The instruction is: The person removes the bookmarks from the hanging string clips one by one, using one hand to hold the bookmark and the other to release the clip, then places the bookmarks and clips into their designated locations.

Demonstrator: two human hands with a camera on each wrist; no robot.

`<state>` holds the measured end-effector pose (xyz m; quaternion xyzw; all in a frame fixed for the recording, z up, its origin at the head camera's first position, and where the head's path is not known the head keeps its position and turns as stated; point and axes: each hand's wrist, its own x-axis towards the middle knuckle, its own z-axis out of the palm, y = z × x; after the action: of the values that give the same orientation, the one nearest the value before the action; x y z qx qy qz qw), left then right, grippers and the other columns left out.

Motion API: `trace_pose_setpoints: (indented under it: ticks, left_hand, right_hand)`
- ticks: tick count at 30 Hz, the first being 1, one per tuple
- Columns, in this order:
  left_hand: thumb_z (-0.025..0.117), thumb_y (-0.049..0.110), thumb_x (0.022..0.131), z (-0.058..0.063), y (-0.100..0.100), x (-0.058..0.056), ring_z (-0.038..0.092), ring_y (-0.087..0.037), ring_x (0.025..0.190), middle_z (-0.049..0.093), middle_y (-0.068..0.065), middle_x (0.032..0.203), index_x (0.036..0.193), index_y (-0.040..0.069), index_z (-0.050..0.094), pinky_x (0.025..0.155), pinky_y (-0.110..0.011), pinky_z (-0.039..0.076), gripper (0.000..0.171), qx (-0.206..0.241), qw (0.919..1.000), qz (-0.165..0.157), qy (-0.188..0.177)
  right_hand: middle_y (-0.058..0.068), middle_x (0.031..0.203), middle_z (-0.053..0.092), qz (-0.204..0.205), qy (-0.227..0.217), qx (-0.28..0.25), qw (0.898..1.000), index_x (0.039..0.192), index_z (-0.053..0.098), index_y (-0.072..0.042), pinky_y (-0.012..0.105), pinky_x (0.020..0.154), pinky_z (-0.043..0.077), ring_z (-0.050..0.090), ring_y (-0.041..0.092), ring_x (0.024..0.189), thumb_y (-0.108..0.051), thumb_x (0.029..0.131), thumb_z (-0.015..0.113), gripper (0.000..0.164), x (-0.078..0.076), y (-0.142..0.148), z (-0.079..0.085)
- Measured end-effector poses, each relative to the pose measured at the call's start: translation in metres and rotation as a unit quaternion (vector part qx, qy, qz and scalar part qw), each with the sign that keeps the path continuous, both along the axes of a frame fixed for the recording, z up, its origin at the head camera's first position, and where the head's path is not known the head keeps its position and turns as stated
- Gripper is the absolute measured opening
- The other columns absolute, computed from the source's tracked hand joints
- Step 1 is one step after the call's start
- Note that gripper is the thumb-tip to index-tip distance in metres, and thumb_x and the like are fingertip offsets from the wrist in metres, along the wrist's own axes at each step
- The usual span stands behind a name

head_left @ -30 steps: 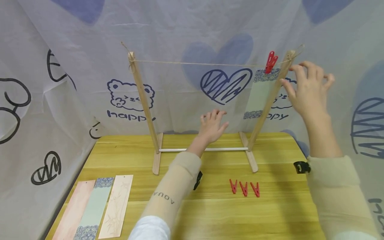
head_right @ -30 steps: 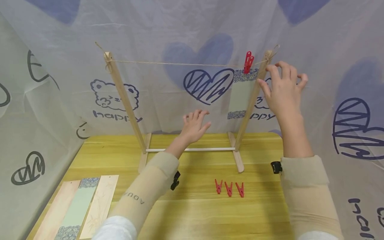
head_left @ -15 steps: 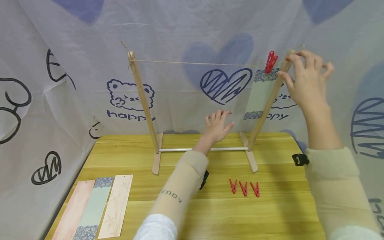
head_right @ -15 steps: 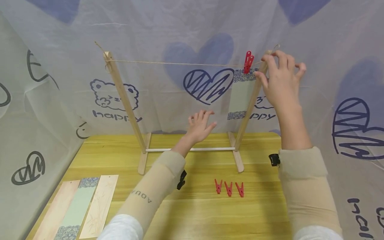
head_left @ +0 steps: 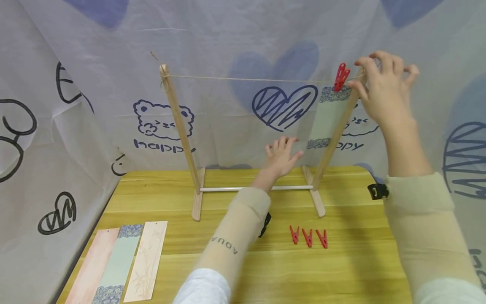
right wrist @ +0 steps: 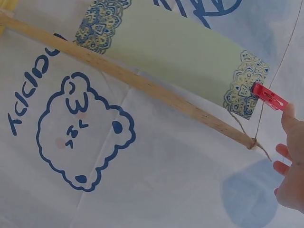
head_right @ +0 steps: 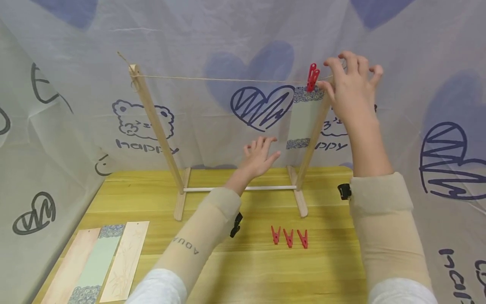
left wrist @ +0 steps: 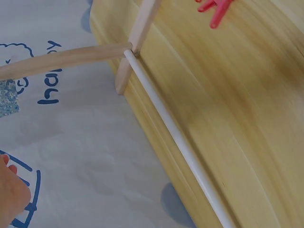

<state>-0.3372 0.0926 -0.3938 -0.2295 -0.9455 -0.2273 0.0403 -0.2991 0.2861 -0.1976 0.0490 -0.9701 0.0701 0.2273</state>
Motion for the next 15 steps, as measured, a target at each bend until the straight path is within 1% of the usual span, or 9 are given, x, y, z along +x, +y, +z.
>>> trace_pose_setpoints:
  ticks: [7,15]
  left_hand:
    - [0.025,0.055,0.094,0.003,0.009,0.001,0.027,-0.02,0.122,0.031,-0.001,0.134,0.139,0.028,0.027,0.102,-0.048,0.012,0.052,0.023,0.9996,0.014,-0.011]
    - [0.03,0.05,0.096,0.004,0.013,0.0,0.028,-0.02,0.121,0.032,-0.002,0.132,0.138,0.029,0.025,0.102,-0.049,0.01,0.048,0.035,0.999,0.017,-0.023]
  right_hand:
    - [0.015,0.15,0.008,0.005,-0.03,0.02,0.999,0.142,0.026,-0.017,0.056,0.099,-0.005,0.003,0.036,0.135,-0.043,0.095,0.037,0.055,-0.005,-0.002,0.012]
    - [0.017,0.15,0.004,0.006,-0.057,0.05,0.997,0.144,0.023,-0.017,0.06,0.098,-0.007,-0.002,0.039,0.135,-0.046,0.095,0.036,0.058,-0.012,-0.006,0.018]
